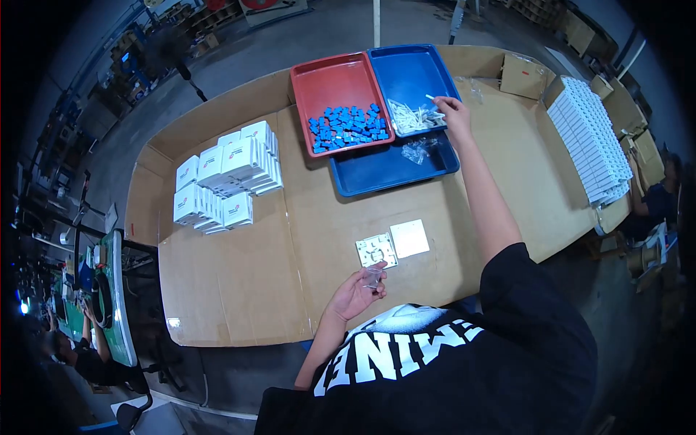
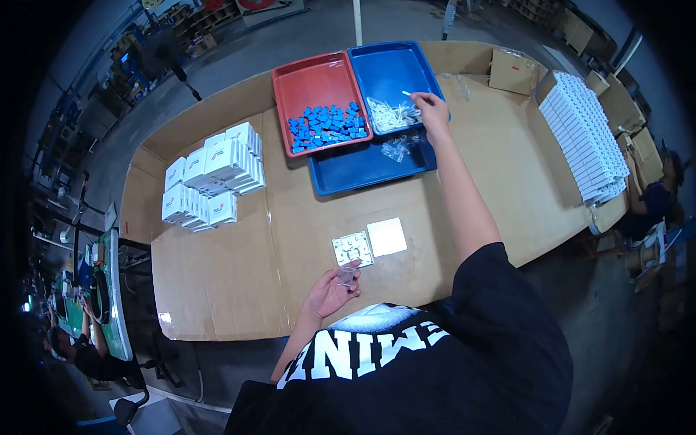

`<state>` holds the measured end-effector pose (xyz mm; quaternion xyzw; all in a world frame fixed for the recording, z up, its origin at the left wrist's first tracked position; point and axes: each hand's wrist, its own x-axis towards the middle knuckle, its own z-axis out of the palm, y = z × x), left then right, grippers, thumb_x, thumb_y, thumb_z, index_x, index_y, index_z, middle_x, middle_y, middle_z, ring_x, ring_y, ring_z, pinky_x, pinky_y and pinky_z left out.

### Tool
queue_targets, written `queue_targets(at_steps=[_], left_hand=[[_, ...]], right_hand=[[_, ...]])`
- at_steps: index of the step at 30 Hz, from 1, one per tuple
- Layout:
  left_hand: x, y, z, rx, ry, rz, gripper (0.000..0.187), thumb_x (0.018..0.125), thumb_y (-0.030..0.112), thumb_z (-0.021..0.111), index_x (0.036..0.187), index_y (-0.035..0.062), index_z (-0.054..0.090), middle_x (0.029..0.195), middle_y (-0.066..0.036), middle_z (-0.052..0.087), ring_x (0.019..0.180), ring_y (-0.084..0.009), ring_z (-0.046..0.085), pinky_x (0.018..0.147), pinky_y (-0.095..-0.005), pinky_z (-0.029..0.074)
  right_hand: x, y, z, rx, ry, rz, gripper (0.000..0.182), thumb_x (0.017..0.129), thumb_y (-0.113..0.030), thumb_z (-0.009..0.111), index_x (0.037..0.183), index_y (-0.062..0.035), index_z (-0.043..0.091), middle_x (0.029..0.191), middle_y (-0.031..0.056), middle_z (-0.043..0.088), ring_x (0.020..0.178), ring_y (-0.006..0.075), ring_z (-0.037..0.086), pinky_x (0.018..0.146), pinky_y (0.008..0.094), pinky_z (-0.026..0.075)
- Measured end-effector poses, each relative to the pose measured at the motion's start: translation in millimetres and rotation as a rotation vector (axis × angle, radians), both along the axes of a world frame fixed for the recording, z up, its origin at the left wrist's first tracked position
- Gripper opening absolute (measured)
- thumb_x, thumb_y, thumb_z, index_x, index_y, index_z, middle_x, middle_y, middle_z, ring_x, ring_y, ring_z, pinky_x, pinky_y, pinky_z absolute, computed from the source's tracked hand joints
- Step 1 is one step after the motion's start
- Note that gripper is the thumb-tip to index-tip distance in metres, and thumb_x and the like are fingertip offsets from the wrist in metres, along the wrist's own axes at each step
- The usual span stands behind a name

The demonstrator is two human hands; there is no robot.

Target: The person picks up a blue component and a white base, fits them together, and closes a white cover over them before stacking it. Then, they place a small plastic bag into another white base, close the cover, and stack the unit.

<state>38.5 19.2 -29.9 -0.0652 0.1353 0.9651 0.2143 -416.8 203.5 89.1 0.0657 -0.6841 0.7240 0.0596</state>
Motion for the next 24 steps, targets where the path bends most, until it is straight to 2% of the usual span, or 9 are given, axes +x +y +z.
queue_targets(at_steps=[6, 9, 12, 14, 16, 18, 20, 22, 24], left_hand=[[2.4, -0.7, -17.2, 0.064, -0.028, 0.073, 0.053, 0.110, 0.036, 0.046, 0.150, -0.0004, 0.047, 0.124, -0.010, 0.065, 0.102, -0.0215, 0.066, 0.097, -0.0377, 0.052], [-1.5, 4.6, 24.2, -0.053, -0.141, 0.245, 0.050, 0.111, 0.034, 0.048, 0.148, -0.0001, 0.049, 0.129, -0.012, 0.065, 0.106, -0.0220, 0.067, 0.100, -0.0373, 0.054], [-8.2, 3.7, 52.0, -0.137, -0.132, 0.290, 0.048, 0.111, 0.032, 0.048, 0.146, -0.0004, 0.050, 0.132, -0.014, 0.065, 0.112, -0.0225, 0.067, 0.102, -0.0382, 0.055], [-12.4, 2.4, 66.0, -0.167, -0.148, 0.277, 0.048, 0.112, 0.033, 0.046, 0.146, -0.0010, 0.050, 0.132, -0.015, 0.065, 0.115, -0.0234, 0.067, 0.102, -0.0388, 0.055], [-15.0, 3.6, 72.4, -0.198, -0.157, 0.252, 0.048, 0.112, 0.033, 0.045, 0.145, -0.0016, 0.050, 0.132, -0.016, 0.065, 0.117, -0.0244, 0.067, 0.102, -0.0394, 0.055], [-16.3, 5.5, 74.5, -0.239, -0.101, 0.195, 0.049, 0.113, 0.035, 0.044, 0.144, -0.0023, 0.051, 0.131, -0.018, 0.066, 0.115, -0.0250, 0.068, 0.101, -0.0395, 0.056], [-15.4, 8.5, 75.7, -0.252, -0.105, 0.176, 0.049, 0.113, 0.036, 0.043, 0.144, -0.0008, 0.052, 0.131, -0.017, 0.067, 0.115, -0.0250, 0.069, 0.102, -0.0394, 0.055], [-14.4, 10.0, 76.4, -0.266, -0.101, 0.160, 0.050, 0.113, 0.038, 0.042, 0.144, 0.0007, 0.052, 0.131, -0.017, 0.067, 0.114, -0.0250, 0.070, 0.102, -0.0392, 0.055], [-15.3, 9.6, 78.4, -0.279, -0.093, 0.164, 0.049, 0.113, 0.039, 0.042, 0.142, 0.0011, 0.054, 0.130, -0.017, 0.068, 0.112, -0.0244, 0.071, 0.100, -0.0386, 0.056]], right_hand=[[73.9, 19.2, -2.1, 0.001, -0.097, 0.117, 0.018, 0.093, -0.014, 0.076, 0.108, -0.0040, 0.075, 0.093, 0.0007, 0.071, 0.083, 0.0082, 0.062, 0.071, 0.0236, 0.045], [155.6, 9.2, -14.8, -0.002, -0.191, 0.283, 0.019, 0.093, -0.011, 0.075, 0.110, -0.0029, 0.074, 0.096, 0.0020, 0.071, 0.082, 0.0085, 0.061, 0.071, 0.0231, 0.046], [245.7, 1.2, -38.5, -0.024, -0.352, 0.470, 0.017, 0.093, -0.003, 0.073, 0.110, 0.0004, 0.072, 0.098, 0.0036, 0.072, 0.083, 0.0090, 0.062, 0.074, 0.0243, 0.049], [289.9, -14.0, -24.7, -0.042, -0.346, 0.505, 0.016, 0.092, -0.004, 0.074, 0.108, 0.0002, 0.074, 0.096, 0.0031, 0.072, 0.083, 0.0085, 0.062, 0.074, 0.0244, 0.050], [301.4, -16.4, -14.1, -0.062, -0.333, 0.529, 0.015, 0.091, -0.004, 0.075, 0.106, 0.0000, 0.075, 0.093, 0.0026, 0.072, 0.083, 0.0080, 0.062, 0.074, 0.0244, 0.051], [296.5, -16.1, -11.9, 0.104, -0.213, 0.633, 0.015, 0.091, -0.004, 0.076, 0.105, -0.0003, 0.075, 0.094, 0.0026, 0.073, 0.085, 0.0082, 0.063, 0.076, 0.0247, 0.051], [286.8, -13.9, -6.3, 0.136, -0.173, 0.676, 0.015, 0.091, -0.007, 0.077, 0.105, -0.0010, 0.076, 0.091, 0.0010, 0.072, 0.081, 0.0071, 0.060, 0.075, 0.0245, 0.049], [277.7, -9.7, 2.3, 0.334, -0.118, 0.898, 0.015, 0.090, -0.010, 0.078, 0.103, -0.0015, 0.077, 0.087, 0.0000, 0.072, 0.076, 0.0065, 0.055, 0.071, 0.0246, 0.047], [274.0, -9.2, 10.5, 0.331, -0.127, 0.938, 0.013, 0.089, -0.007, 0.079, 0.102, -0.0016, 0.077, 0.084, -0.0014, 0.070, 0.074, 0.0055, 0.051, 0.072, 0.0248, 0.044]])
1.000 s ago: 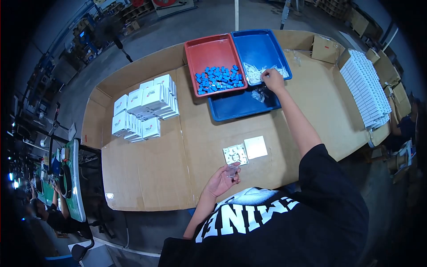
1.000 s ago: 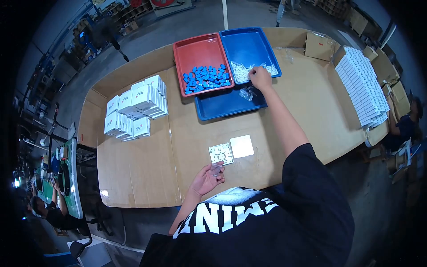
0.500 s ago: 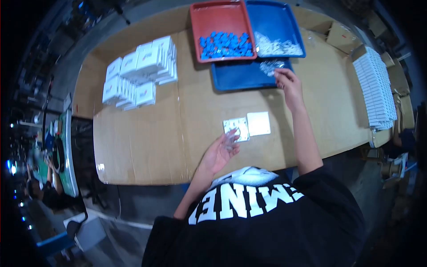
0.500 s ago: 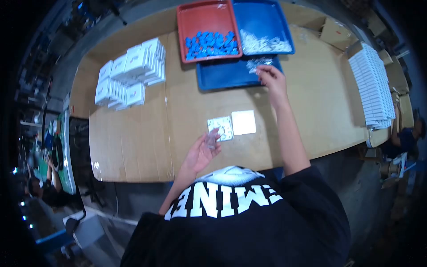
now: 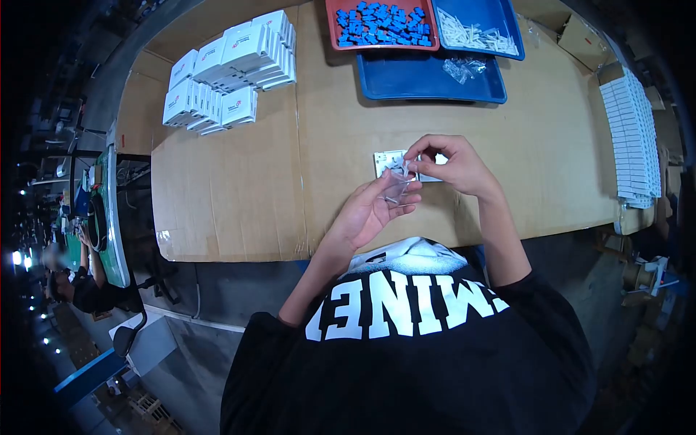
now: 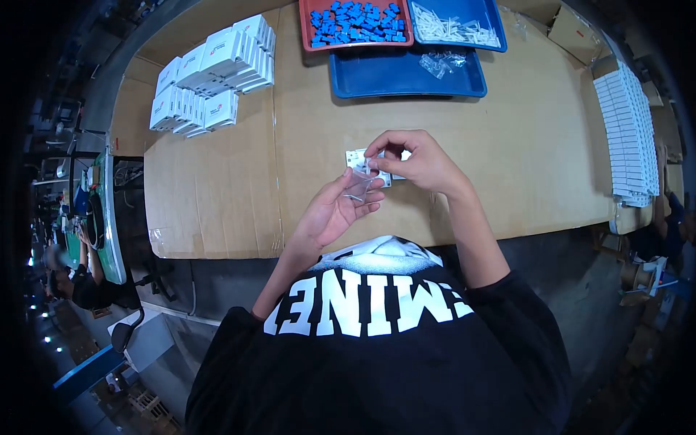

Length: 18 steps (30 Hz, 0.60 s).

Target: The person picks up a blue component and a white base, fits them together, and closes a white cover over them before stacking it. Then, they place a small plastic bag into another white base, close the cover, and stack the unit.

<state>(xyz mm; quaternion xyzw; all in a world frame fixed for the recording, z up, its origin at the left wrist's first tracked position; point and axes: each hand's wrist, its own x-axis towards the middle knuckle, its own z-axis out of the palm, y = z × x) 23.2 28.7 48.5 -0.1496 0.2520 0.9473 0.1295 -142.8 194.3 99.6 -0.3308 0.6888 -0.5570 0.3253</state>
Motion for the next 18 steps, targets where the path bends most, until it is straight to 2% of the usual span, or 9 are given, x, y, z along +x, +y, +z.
queue_targets(at_steps=[3, 5, 6, 8, 9, 11, 14, 18], left_hand=[[0.4, -0.7, 4.8, -0.045, 0.004, -0.004, 0.048, 0.113, 0.039, 0.043, 0.140, 0.0009, 0.056, 0.128, -0.016, 0.069, 0.110, -0.0237, 0.071, 0.099, -0.0381, 0.057], [0.7, -1.3, 4.7, -0.052, 0.006, -0.011, 0.048, 0.112, 0.039, 0.044, 0.138, 0.0005, 0.057, 0.127, -0.016, 0.070, 0.110, -0.0232, 0.071, 0.099, -0.0378, 0.056], [0.7, -1.8, 4.8, -0.061, 0.011, -0.027, 0.048, 0.112, 0.040, 0.046, 0.137, 0.0000, 0.058, 0.127, -0.016, 0.070, 0.110, -0.0228, 0.071, 0.099, -0.0376, 0.056], [0.6, -2.9, 0.7, -0.064, 0.021, -0.028, 0.048, 0.111, 0.040, 0.047, 0.135, -0.0006, 0.058, 0.126, -0.016, 0.070, 0.110, -0.0229, 0.071, 0.099, -0.0378, 0.056], [1.3, -3.3, 0.4, -0.065, 0.027, -0.039, 0.048, 0.111, 0.040, 0.049, 0.134, -0.0012, 0.059, 0.124, -0.016, 0.070, 0.111, -0.0230, 0.071, 0.099, -0.0380, 0.056], [2.5, -4.1, 1.1, -0.092, 0.014, -0.043, 0.048, 0.110, 0.040, 0.051, 0.133, -0.0018, 0.059, 0.124, -0.016, 0.070, 0.111, -0.0234, 0.071, 0.100, -0.0384, 0.056], [4.2, -4.6, -3.2, -0.122, 0.015, -0.042, 0.048, 0.110, 0.039, 0.052, 0.132, -0.0025, 0.060, 0.122, -0.016, 0.071, 0.111, -0.0244, 0.070, 0.102, -0.0394, 0.055], [5.4, -5.8, -1.9, -0.156, 0.010, -0.047, 0.046, 0.110, 0.038, 0.051, 0.131, -0.0026, 0.060, 0.120, -0.015, 0.071, 0.111, -0.0253, 0.070, 0.104, -0.0409, 0.055]], right_hand=[[-4.7, -2.9, 6.9, 0.101, 0.004, 0.128, 0.012, 0.089, -0.006, 0.078, 0.101, -0.0029, 0.078, 0.088, 0.0001, 0.071, 0.080, 0.0079, 0.057, 0.075, 0.0259, 0.046], [-8.5, -7.5, 4.5, 0.007, 0.107, 0.245, 0.012, 0.089, -0.006, 0.077, 0.100, -0.0034, 0.078, 0.103, 0.0050, 0.072, 0.091, 0.0136, 0.064, 0.082, 0.0288, 0.049], [-9.6, -9.2, 4.9, 0.007, 0.106, 0.253, 0.012, 0.089, -0.006, 0.077, 0.100, -0.0034, 0.078, 0.103, 0.0050, 0.072, 0.091, 0.0136, 0.064, 0.082, 0.0288, 0.049], [-13.9, -13.4, 8.8, 0.028, 0.100, 0.362, 0.011, 0.088, -0.005, 0.077, 0.099, -0.0028, 0.078, 0.117, 0.0095, 0.071, 0.106, 0.0192, 0.066, 0.091, 0.0326, 0.051], [-15.8, -15.9, 12.2, 0.028, 0.099, 0.366, 0.011, 0.088, -0.005, 0.077, 0.099, -0.0028, 0.078, 0.117, 0.0095, 0.071, 0.106, 0.0192, 0.066, 0.091, 0.0326, 0.051], [-19.4, -20.1, 18.1, 0.071, 0.059, 0.513, 0.011, 0.092, -0.007, 0.074, 0.099, 0.0002, 0.077, 0.125, 0.0122, 0.069, 0.111, 0.0215, 0.065, 0.097, 0.0352, 0.050], [-18.4, -23.2, 14.6, 0.153, -0.010, 0.621, 0.017, 0.098, -0.011, 0.069, 0.101, 0.0040, 0.075, 0.129, 0.0140, 0.068, 0.116, 0.0237, 0.064, 0.100, 0.0369, 0.050], [-11.8, -24.7, 8.5, 0.262, -0.207, 0.653, 0.024, 0.103, -0.015, 0.064, 0.107, 0.0062, 0.073, 0.134, 0.0155, 0.067, 0.120, 0.0254, 0.063, 0.102, 0.0375, 0.049]])
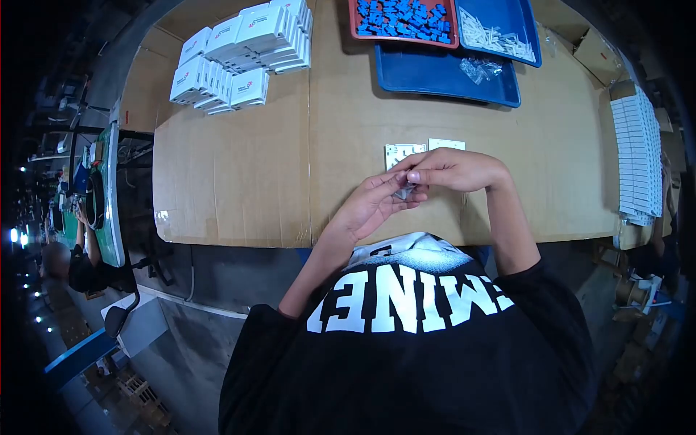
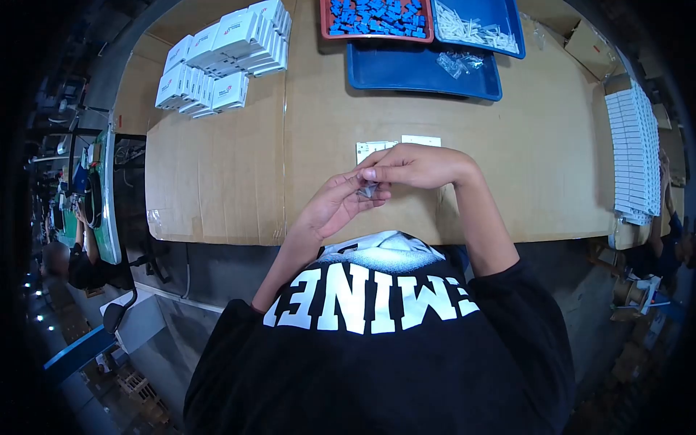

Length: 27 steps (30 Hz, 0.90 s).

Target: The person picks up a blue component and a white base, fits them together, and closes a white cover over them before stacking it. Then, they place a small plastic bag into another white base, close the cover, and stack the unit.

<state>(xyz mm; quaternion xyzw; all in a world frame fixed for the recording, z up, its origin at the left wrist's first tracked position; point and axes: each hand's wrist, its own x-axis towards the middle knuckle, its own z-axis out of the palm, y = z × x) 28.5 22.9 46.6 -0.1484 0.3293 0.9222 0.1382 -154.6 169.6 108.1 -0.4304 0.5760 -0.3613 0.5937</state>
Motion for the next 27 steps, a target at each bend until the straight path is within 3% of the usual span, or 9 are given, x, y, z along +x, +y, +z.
queue_targets(at_steps=[6, 8, 12, 15, 21, 23, 24, 26, 27], left_hand=[[-5.2, 2.1, -3.7, 0.125, 0.025, 0.040, 0.046, 0.110, 0.038, 0.052, 0.133, -0.0010, 0.059, 0.115, -0.013, 0.072, 0.110, -0.0246, 0.071, 0.099, -0.0395, 0.055], [-7.7, 0.7, -3.0, 0.135, 0.018, 0.036, 0.045, 0.110, 0.038, 0.052, 0.133, -0.0011, 0.059, 0.115, -0.014, 0.071, 0.110, -0.0246, 0.071, 0.099, -0.0397, 0.055], [-8.5, 1.3, -7.2, 0.130, 0.044, 0.016, 0.043, 0.110, 0.035, 0.052, 0.132, -0.0014, 0.059, 0.116, -0.014, 0.070, 0.110, -0.0244, 0.070, 0.099, -0.0397, 0.056], [-10.9, 3.3, -6.6, 0.059, 0.006, 0.031, 0.040, 0.112, 0.031, 0.047, 0.131, -0.0018, 0.060, 0.119, -0.015, 0.070, 0.111, -0.0264, 0.070, 0.102, -0.0410, 0.055], [-8.2, 1.3, -9.5, 0.104, 0.002, 0.041, 0.040, 0.111, 0.032, 0.051, 0.132, -0.0016, 0.058, 0.119, -0.013, 0.069, 0.111, -0.0249, 0.069, 0.099, -0.0401, 0.056], [-6.4, 0.7, -12.7, 0.103, -0.016, 0.045, 0.040, 0.112, 0.030, 0.048, 0.134, -0.0016, 0.056, 0.121, -0.014, 0.068, 0.110, -0.0255, 0.070, 0.100, -0.0400, 0.056], [-8.4, 1.1, -14.9, 0.103, -0.028, 0.041, 0.040, 0.112, 0.029, 0.045, 0.136, -0.0017, 0.055, 0.124, -0.015, 0.068, 0.110, -0.0262, 0.070, 0.101, -0.0399, 0.056], [-8.0, 1.6, -18.8, 0.097, 0.000, 0.027, 0.039, 0.112, 0.027, 0.046, 0.137, -0.0021, 0.054, 0.124, -0.015, 0.067, 0.110, -0.0258, 0.070, 0.101, -0.0397, 0.056], [-7.8, 1.9, -19.1, 0.091, 0.010, 0.028, 0.039, 0.112, 0.025, 0.047, 0.137, -0.0026, 0.054, 0.124, -0.014, 0.067, 0.110, -0.0254, 0.070, 0.101, -0.0394, 0.056]], right_hand=[[9.2, 11.0, 10.9, -0.204, 0.188, -0.066, 0.027, 0.105, -0.018, 0.062, 0.113, 0.0053, 0.074, 0.138, 0.0168, 0.066, 0.118, 0.0271, 0.065, 0.101, 0.0375, 0.051], [8.8, 13.5, 9.1, -0.277, 0.183, -0.210, 0.027, 0.104, -0.018, 0.063, 0.113, 0.0052, 0.074, 0.140, 0.0171, 0.065, 0.118, 0.0274, 0.067, 0.100, 0.0386, 0.051], [10.0, 11.7, 14.8, -0.223, 0.186, -0.239, 0.031, 0.106, -0.023, 0.061, 0.112, 0.0050, 0.074, 0.137, 0.0183, 0.067, 0.117, 0.0276, 0.067, 0.100, 0.0383, 0.051], [15.3, 6.6, 12.8, -0.167, 0.329, -0.118, 0.038, 0.108, -0.028, 0.058, 0.109, 0.0054, 0.075, 0.132, 0.0195, 0.069, 0.114, 0.0267, 0.068, 0.099, 0.0367, 0.051], [16.4, 6.0, 7.1, -0.013, 0.152, -0.146, 0.044, 0.109, -0.033, 0.055, 0.108, 0.0069, 0.074, 0.131, 0.0183, 0.069, 0.111, 0.0265, 0.068, 0.097, 0.0375, 0.052], [14.1, 8.5, -6.0, -0.226, 0.226, -0.236, 0.045, 0.109, -0.034, 0.055, 0.119, 0.0063, 0.070, 0.107, 0.0142, 0.075, 0.084, 0.0190, 0.070, 0.081, 0.0328, 0.056], [12.4, 7.8, -3.2, -0.230, 0.241, -0.243, 0.045, 0.109, -0.034, 0.055, 0.119, 0.0063, 0.070, 0.107, 0.0142, 0.075, 0.084, 0.0190, 0.070, 0.081, 0.0328, 0.056], [13.3, 5.7, 7.5, -0.094, 0.191, -0.195, 0.045, 0.109, -0.034, 0.054, 0.109, 0.0063, 0.074, 0.130, 0.0185, 0.070, 0.109, 0.0256, 0.069, 0.095, 0.0355, 0.053], [14.7, 5.6, 7.6, -0.082, 0.199, -0.181, 0.044, 0.109, -0.034, 0.055, 0.109, 0.0059, 0.074, 0.129, 0.0176, 0.070, 0.107, 0.0239, 0.069, 0.094, 0.0352, 0.053]])
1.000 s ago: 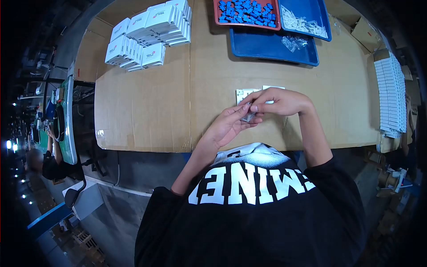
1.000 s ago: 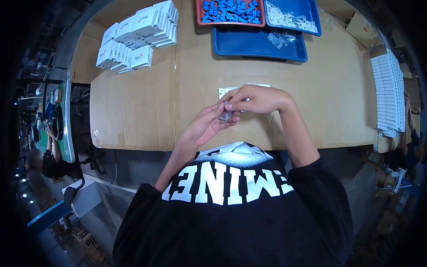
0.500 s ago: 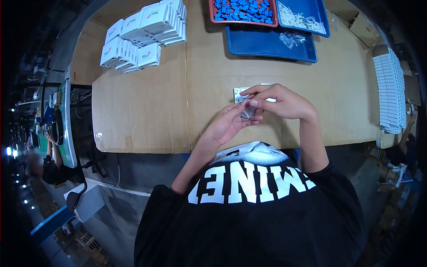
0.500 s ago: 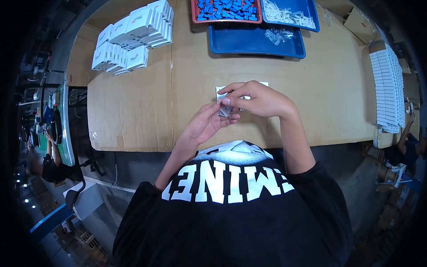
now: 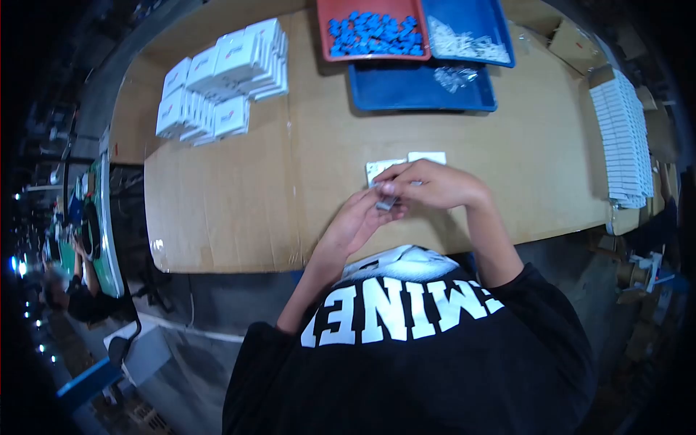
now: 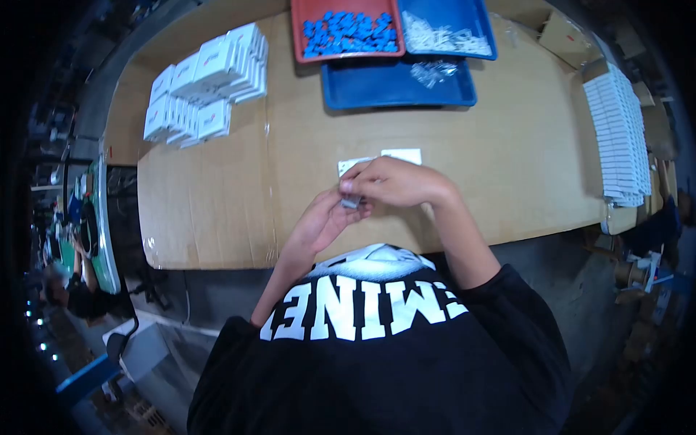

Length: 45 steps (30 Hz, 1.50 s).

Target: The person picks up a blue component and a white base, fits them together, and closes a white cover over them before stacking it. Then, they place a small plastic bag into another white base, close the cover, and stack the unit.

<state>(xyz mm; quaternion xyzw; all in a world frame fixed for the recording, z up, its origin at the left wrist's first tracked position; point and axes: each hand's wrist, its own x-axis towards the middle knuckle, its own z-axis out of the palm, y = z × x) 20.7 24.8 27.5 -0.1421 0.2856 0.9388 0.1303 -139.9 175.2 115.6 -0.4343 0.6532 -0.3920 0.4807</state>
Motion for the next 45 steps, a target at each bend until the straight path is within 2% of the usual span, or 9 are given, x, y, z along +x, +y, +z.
queue_targets(at_steps=[3, 6, 9, 11, 15, 17, 22, 28, 45], left_hand=[[-0.8, 2.0, 4.6, -0.102, -0.002, -0.023, 0.038, 0.110, 0.021, 0.049, 0.139, -0.0036, 0.054, 0.125, -0.014, 0.067, 0.109, -0.0241, 0.069, 0.101, -0.0387, 0.056], [2.0, -1.0, 0.5, -0.087, -0.004, -0.055, 0.040, 0.109, 0.022, 0.052, 0.140, -0.0035, 0.054, 0.124, -0.013, 0.067, 0.109, -0.0220, 0.068, 0.101, -0.0371, 0.054], [4.2, -1.5, -15.4, -0.050, -0.032, -0.043, 0.039, 0.111, 0.024, 0.048, 0.138, -0.0036, 0.055, 0.120, -0.014, 0.069, 0.105, -0.0232, 0.070, 0.096, -0.0377, 0.057], [4.8, -2.7, -20.6, 0.041, -0.049, -0.040, 0.045, 0.112, 0.032, 0.044, 0.137, -0.0033, 0.055, 0.119, -0.014, 0.070, 0.100, -0.0229, 0.069, 0.093, -0.0383, 0.057], [12.9, -5.7, -46.2, 0.197, -0.010, -0.125, 0.050, 0.113, 0.036, 0.041, 0.138, -0.0041, 0.055, 0.116, -0.013, 0.068, 0.090, -0.0206, 0.066, 0.084, -0.0359, 0.054], [18.1, -2.8, -59.7, 0.163, 0.009, -0.149, 0.049, 0.112, 0.036, 0.042, 0.138, -0.0045, 0.054, 0.116, -0.013, 0.067, 0.089, -0.0205, 0.065, 0.084, -0.0358, 0.053], [16.2, -6.6, -63.3, 0.208, 0.111, -0.165, 0.048, 0.112, 0.035, 0.046, 0.139, -0.0036, 0.055, 0.118, -0.011, 0.067, 0.091, -0.0188, 0.064, 0.086, -0.0351, 0.052], [13.4, -4.3, -58.6, 0.182, 0.101, -0.181, 0.047, 0.112, 0.033, 0.045, 0.140, -0.0037, 0.055, 0.118, -0.011, 0.066, 0.092, -0.0195, 0.064, 0.087, -0.0366, 0.052], [13.1, -4.4, -58.0, 0.194, 0.080, -0.164, 0.049, 0.111, 0.032, 0.047, 0.143, -0.0045, 0.052, 0.119, -0.012, 0.066, 0.093, -0.0200, 0.064, 0.088, -0.0371, 0.051]], right_hand=[[4.6, -0.1, 0.3, 0.110, -0.112, 0.064, 0.041, 0.109, -0.031, 0.054, 0.114, 0.0058, 0.073, 0.123, 0.0167, 0.071, 0.103, 0.0250, 0.069, 0.093, 0.0376, 0.053], [-1.3, 5.4, -17.4, -0.031, 0.069, 0.180, 0.039, 0.107, -0.031, 0.058, 0.115, 0.0038, 0.073, 0.114, 0.0167, 0.074, 0.104, 0.0237, 0.069, 0.094, 0.0352, 0.053], [-19.6, 12.7, -20.8, -0.126, 0.089, 0.149, 0.035, 0.108, -0.026, 0.057, 0.118, 0.0034, 0.073, 0.124, 0.0167, 0.072, 0.108, 0.0231, 0.068, 0.097, 0.0364, 0.052], [-47.9, 22.7, -29.8, -0.233, 0.077, 0.027, 0.034, 0.106, -0.027, 0.060, 0.118, 0.0011, 0.074, 0.120, 0.0162, 0.074, 0.108, 0.0217, 0.068, 0.097, 0.0355, 0.052], [-138.5, 38.0, -37.0, -0.028, 0.367, -0.548, 0.022, 0.096, -0.015, 0.065, 0.109, -0.0001, 0.075, 0.101, 0.0128, 0.078, 0.094, 0.0186, 0.072, 0.086, 0.0347, 0.056], [-181.8, 45.2, -42.6, -0.150, 0.683, -0.764, 0.021, 0.094, -0.015, 0.067, 0.107, -0.0004, 0.075, 0.097, 0.0141, 0.077, 0.088, 0.0198, 0.072, 0.082, 0.0350, 0.056], [-270.3, 56.9, -42.0, -0.034, 1.054, -1.061, 0.018, 0.094, -0.015, 0.067, 0.106, -0.0044, 0.075, 0.099, 0.0136, 0.074, 0.091, 0.0296, 0.070, 0.083, 0.0398, 0.055], [-306.5, 46.3, -52.6, 0.124, 1.342, -0.848, 0.015, 0.090, -0.020, 0.070, 0.100, -0.0136, 0.077, 0.099, 0.0122, 0.068, 0.105, 0.0337, 0.065, 0.091, 0.0479, 0.054], [-325.1, 45.8, -57.3, 0.186, 1.327, -0.752, 0.013, 0.089, -0.016, 0.069, 0.099, -0.0092, 0.074, 0.104, 0.0114, 0.066, 0.105, 0.0323, 0.065, 0.091, 0.0448, 0.053]])
